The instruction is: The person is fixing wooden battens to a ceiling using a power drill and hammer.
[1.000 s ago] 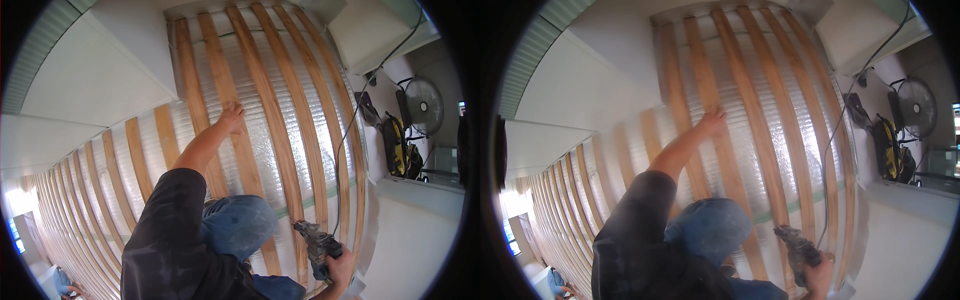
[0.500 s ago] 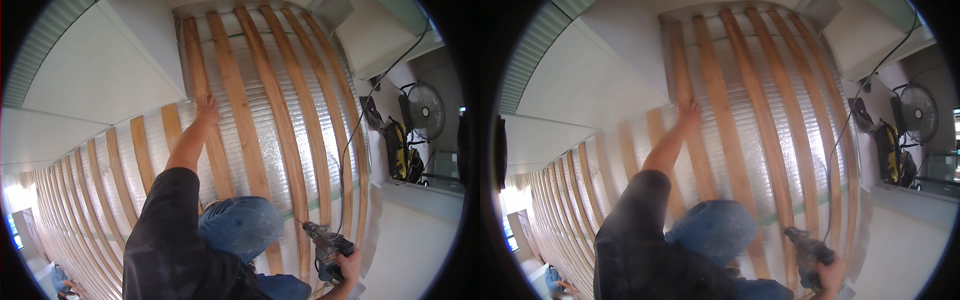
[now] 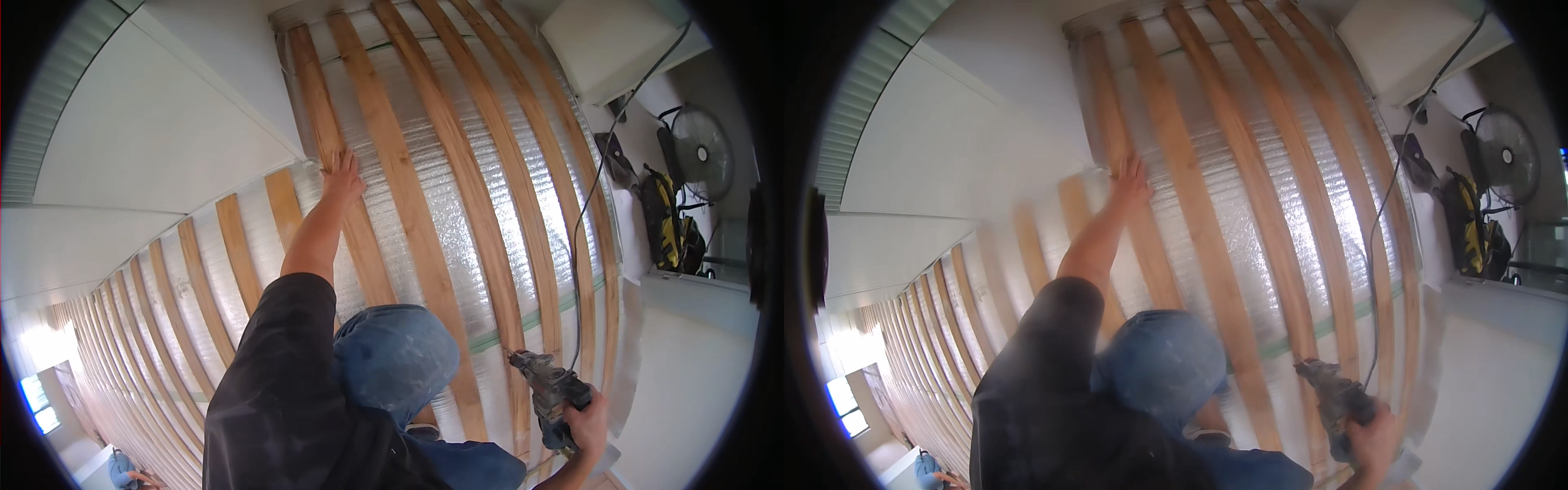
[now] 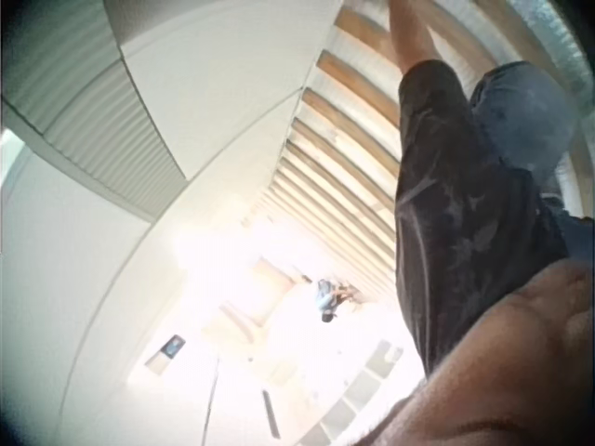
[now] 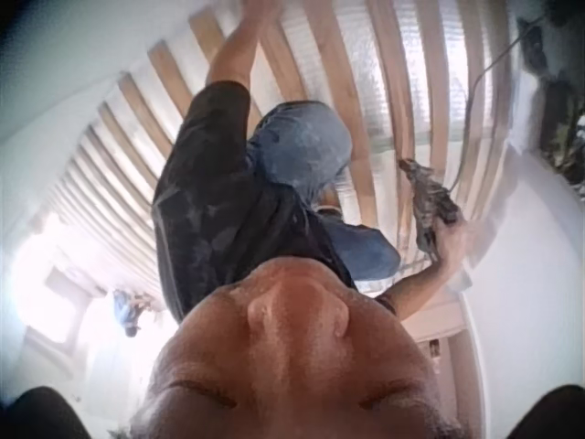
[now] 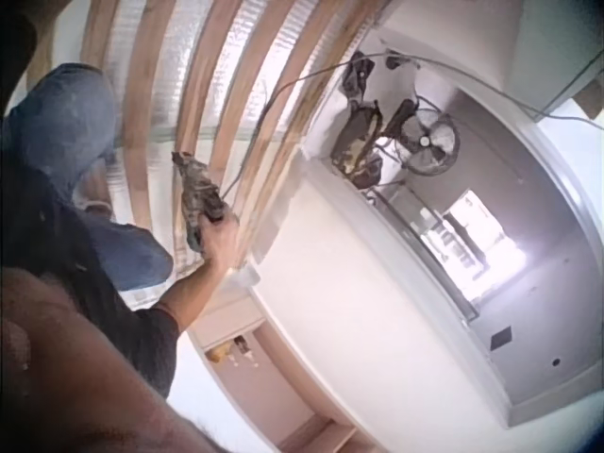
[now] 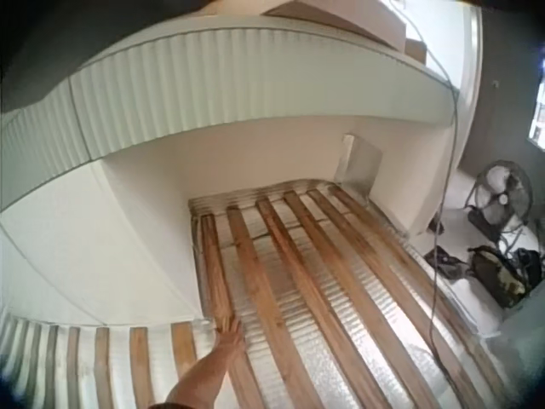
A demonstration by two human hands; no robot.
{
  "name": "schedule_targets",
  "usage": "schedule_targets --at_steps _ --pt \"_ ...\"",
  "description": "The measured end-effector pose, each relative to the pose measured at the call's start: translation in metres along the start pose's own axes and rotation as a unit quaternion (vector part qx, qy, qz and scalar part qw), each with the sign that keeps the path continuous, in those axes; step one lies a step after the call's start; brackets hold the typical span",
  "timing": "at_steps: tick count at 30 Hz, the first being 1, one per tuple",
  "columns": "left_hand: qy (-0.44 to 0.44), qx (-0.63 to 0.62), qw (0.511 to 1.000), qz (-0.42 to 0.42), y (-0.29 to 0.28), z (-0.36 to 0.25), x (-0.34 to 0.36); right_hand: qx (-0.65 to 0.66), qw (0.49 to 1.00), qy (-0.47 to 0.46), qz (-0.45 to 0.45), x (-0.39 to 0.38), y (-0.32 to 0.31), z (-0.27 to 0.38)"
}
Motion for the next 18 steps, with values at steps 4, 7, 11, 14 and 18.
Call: schedule_targets --at_steps 4,7,11,14,18 --pt "0.024 0.023 0.999 -0.026 0.03 0.011 0.01 0.041 0.999 -0.019 -0.023 -0.002 0.001 -0.02" --pt "0.023 0.009 0.997 -0.073 0.039 0.058 0.023 0.003 0.999 -0.02 -0.03 0.016 0.007 -0.036" --pt "0.025 0.017 1.0 -0.002 0.014 -0.012 0.001 0.061 0.996 0.058 -0.032 0.011 -0.012 -0.039" --pt "0.031 0.015 0.999 -0.027 0.01 0.002 0.0 0.091 0.994 0.06 -0.029 0.034 -0.02 -0.045" --pt "0.026 0.065 0.998 0.004 0.034 0.009 0.008 0.081 0.996 0.025 -0.027 0.061 -0.029 -0.052"
Point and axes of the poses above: each hand's wrist, its own x-axis towards the middle knuckle, its own y-axis out of the palm, z = x × y, the point moved 4 cm from there along x, towards the middle knuckle, and after that the axes turned 15 degrees about -y, right-handed, at the moved point
